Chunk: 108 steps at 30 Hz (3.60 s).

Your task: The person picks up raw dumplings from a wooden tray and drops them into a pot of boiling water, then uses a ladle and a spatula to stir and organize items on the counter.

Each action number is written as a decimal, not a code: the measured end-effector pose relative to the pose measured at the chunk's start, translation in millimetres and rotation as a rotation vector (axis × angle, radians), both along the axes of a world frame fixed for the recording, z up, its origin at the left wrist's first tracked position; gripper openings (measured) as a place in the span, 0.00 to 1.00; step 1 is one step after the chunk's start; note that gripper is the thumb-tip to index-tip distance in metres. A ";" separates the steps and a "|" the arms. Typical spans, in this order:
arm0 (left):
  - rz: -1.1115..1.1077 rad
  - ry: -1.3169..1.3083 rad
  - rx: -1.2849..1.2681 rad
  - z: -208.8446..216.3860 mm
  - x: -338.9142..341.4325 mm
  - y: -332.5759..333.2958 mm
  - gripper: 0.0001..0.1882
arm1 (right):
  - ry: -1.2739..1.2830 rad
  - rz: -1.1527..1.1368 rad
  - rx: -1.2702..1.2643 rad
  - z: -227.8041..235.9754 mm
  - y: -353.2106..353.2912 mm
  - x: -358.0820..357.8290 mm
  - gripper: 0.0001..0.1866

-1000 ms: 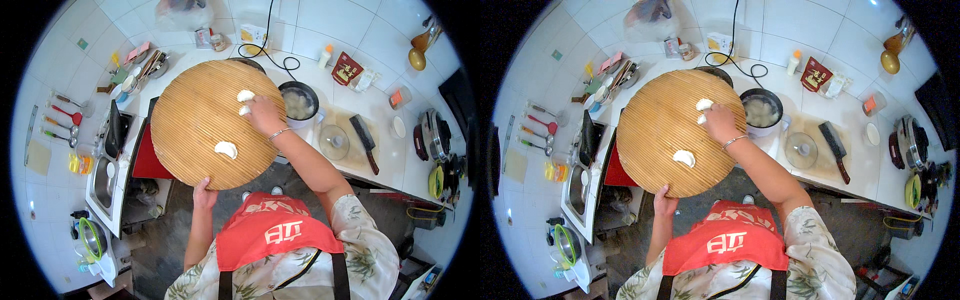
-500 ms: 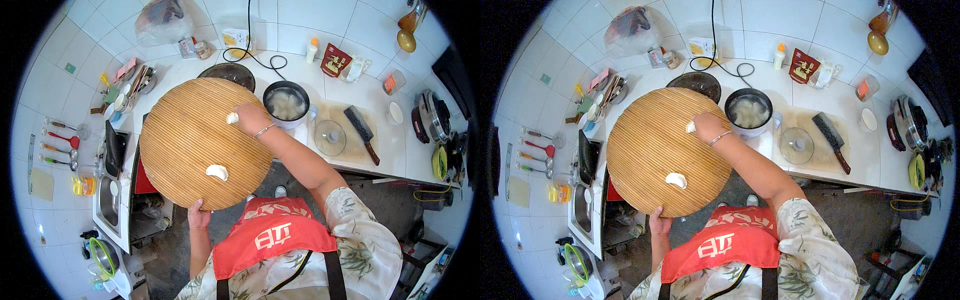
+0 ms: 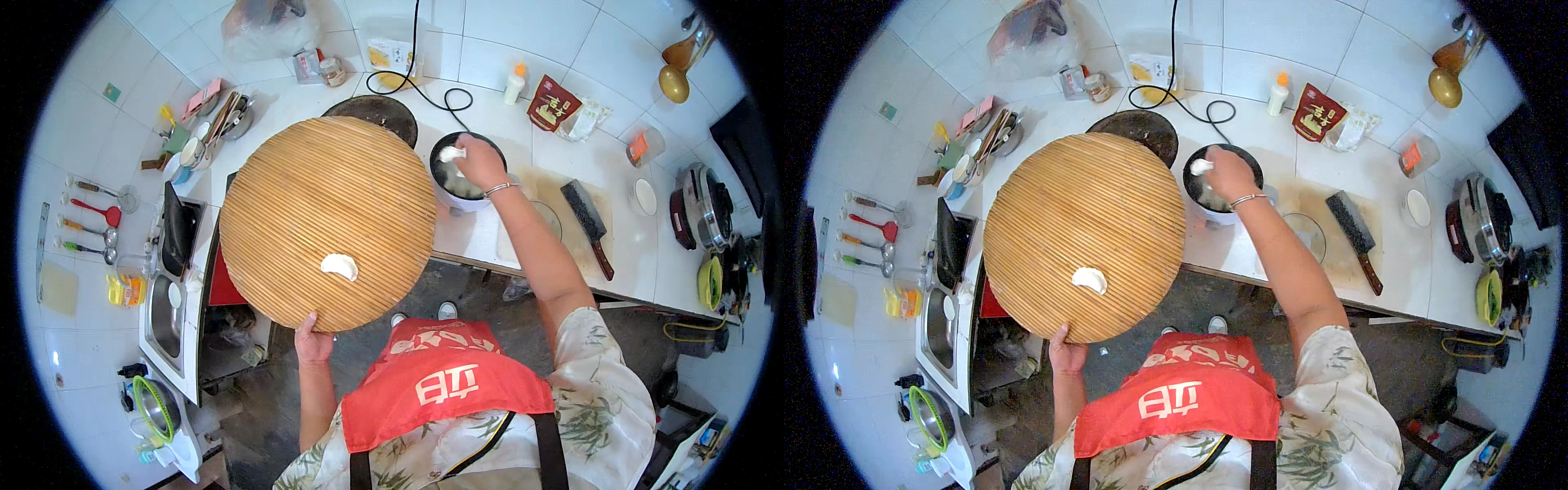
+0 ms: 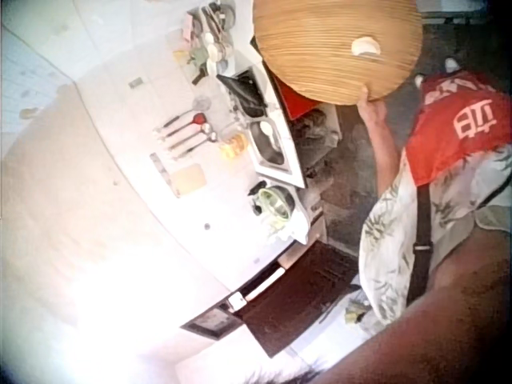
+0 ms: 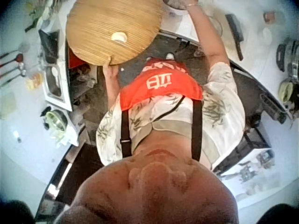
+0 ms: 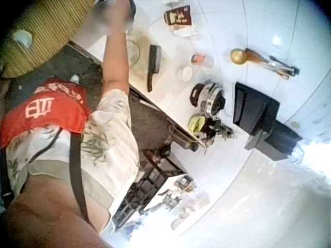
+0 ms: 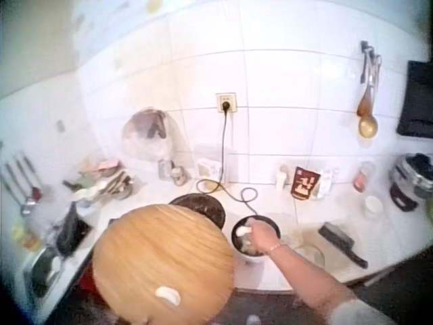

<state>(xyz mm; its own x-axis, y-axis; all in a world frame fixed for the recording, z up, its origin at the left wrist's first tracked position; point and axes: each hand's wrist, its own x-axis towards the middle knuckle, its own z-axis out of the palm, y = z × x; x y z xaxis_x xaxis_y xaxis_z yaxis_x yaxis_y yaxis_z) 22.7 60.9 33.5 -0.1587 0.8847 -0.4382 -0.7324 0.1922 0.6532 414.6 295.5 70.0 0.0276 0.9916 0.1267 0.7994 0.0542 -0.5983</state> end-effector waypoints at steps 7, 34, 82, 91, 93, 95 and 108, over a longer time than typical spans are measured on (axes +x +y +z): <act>0.022 0.008 0.025 -0.8 6.6 -1.9 0.26 | -0.160 0.069 -0.050 -46.8 20.6 10.9 0.12; -0.031 -0.089 0.095 -0.4 24.6 10.5 0.29 | 0.055 0.565 0.146 28.2 -111.8 -149.3 0.14; -0.006 -0.117 0.105 8.9 27.8 23.6 0.30 | 0.767 -0.074 -0.046 -34.5 -135.7 38.2 0.13; -0.143 -0.038 0.029 21.2 19.8 2.0 0.33 | 1.513 0.172 -0.327 -14.8 -130.3 -26.7 0.19; -0.193 -0.004 0.080 28.1 17.0 3.6 0.33 | 1.593 0.110 -0.275 -12.8 -150.3 -19.3 0.19; -0.335 0.011 0.083 25.6 18.4 19.6 0.34 | 1.600 0.012 -0.255 -27.9 -170.7 -3.7 0.20; -1.166 -0.300 0.037 15.9 264.4 18.8 0.28 | 1.670 -0.712 0.464 -37.6 -461.8 126.7 0.17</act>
<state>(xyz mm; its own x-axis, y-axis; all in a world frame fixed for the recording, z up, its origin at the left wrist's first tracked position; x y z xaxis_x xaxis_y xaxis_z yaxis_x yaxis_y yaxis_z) 287.1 79.6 49.4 0.8488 0.4405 -0.2925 -0.2537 0.8246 0.5056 541.3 -166.3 32.4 0.7300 0.6391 -0.2424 -0.5757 0.3838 -0.7220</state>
